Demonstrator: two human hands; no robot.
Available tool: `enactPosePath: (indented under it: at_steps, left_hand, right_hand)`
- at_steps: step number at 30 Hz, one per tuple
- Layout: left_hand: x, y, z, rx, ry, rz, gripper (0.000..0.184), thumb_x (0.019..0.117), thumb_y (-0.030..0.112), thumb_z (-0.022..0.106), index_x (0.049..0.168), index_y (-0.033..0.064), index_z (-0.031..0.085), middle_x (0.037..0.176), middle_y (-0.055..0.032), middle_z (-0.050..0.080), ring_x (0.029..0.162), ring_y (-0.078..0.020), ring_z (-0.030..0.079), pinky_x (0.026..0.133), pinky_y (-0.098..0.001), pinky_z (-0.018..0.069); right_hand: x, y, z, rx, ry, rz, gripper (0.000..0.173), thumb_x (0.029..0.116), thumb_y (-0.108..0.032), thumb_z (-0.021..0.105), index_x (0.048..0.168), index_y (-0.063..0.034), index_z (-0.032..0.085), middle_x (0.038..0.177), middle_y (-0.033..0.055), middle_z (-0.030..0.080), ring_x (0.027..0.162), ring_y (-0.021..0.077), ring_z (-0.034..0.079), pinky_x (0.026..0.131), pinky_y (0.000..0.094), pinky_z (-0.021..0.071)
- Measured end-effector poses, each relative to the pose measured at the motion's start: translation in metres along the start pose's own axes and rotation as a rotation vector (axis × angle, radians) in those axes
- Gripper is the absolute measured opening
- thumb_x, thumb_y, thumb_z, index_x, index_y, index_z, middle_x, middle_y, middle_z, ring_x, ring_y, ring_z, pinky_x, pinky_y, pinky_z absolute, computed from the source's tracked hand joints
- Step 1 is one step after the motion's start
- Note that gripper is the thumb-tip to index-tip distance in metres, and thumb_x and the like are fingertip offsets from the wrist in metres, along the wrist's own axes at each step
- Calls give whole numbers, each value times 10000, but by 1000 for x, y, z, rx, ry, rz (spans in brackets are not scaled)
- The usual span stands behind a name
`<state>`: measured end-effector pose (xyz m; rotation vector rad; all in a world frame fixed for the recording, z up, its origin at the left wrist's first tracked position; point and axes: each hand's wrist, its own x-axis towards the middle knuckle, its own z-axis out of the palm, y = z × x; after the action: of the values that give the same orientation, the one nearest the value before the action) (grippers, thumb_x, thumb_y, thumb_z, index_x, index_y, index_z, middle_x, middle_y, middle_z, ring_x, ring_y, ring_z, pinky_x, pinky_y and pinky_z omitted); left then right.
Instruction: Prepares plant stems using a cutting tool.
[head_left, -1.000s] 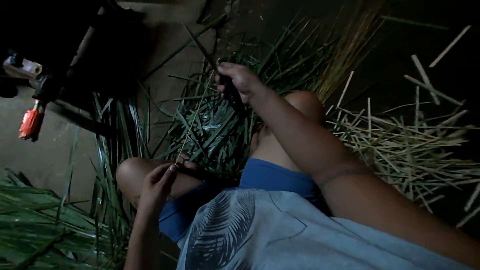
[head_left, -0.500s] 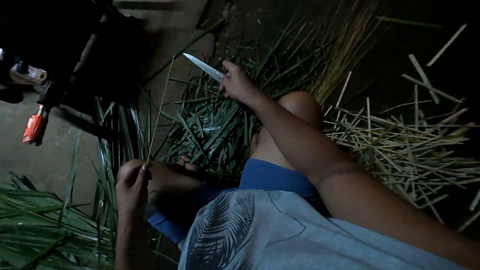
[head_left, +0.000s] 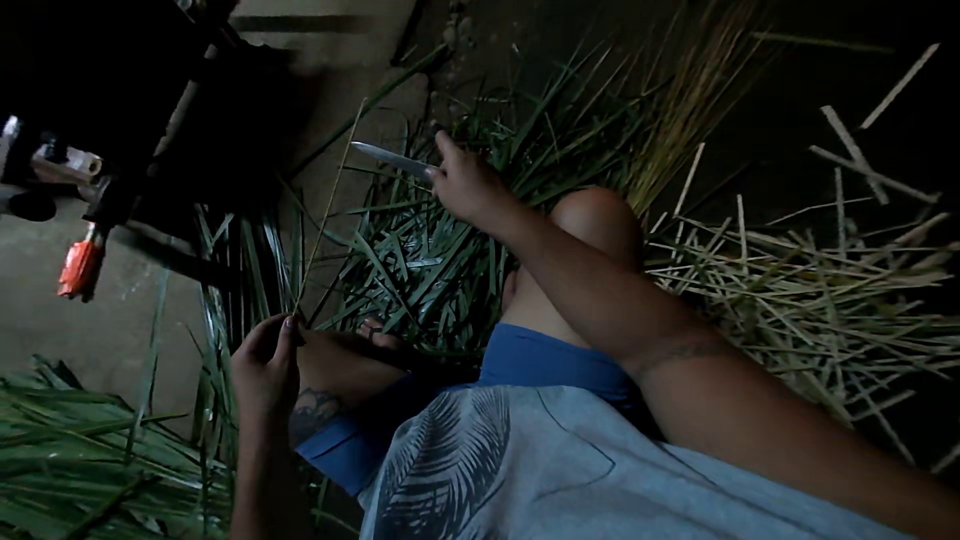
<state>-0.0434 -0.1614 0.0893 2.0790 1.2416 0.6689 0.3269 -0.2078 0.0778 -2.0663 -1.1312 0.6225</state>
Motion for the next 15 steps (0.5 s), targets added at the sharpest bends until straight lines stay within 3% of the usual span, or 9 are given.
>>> enactPosePath:
  at_steps: [3,5,8,10,11,15]
  left_hand:
    - [7,5,-1,106,-38,60,245,1056,242,575,1168,60,696,901,8,701,738,-2,635,692,-184,543]
    - [12,8,-1,194,-89,130,251,1052,231,573,1206,68,685,953,-15,712,778,-16,653,727,-211,562]
    - [18,24,-3,310,-160,222,274,1052,227,564,1238,63,680,1043,-88,717,856,-110,684,782,-323,588]
    - [24,33,-8,352,-193,251,285,1056,240,554,1235,57,681,1078,-121,716,911,-165,696,818,-387,590]
    - [28,35,-12,369,-198,282,282,1058,235,553,1229,50,680,1085,-133,714,925,-188,698,822,-406,589]
    - [40,22,-44,399,-195,272,321,1062,255,534,1316,89,639,1175,-130,691,1022,-217,686,900,-439,576]
  right_hand:
    - [-10,-11,-2,-200,29,-13,683,1094,-319,497,1655,-173,136,991,186,701,890,398,708,770,578,575]
    - [-13,-12,0,-269,35,-71,655,1101,-325,477,1664,-254,151,1022,184,710,892,402,710,759,583,573]
    - [-11,-7,3,-290,42,-167,493,1111,-293,443,1598,-294,367,1090,169,709,925,381,714,762,573,578]
    - [-10,0,3,-269,53,-208,320,1110,-300,438,1376,-222,599,1088,132,713,959,342,717,776,553,586]
    - [-9,2,1,-261,62,-211,298,1108,-307,444,1300,-210,650,1092,112,723,968,323,721,780,546,586]
    - [5,8,-31,-310,81,-103,302,1115,-299,421,1295,-215,649,1115,113,727,997,333,720,787,563,585]
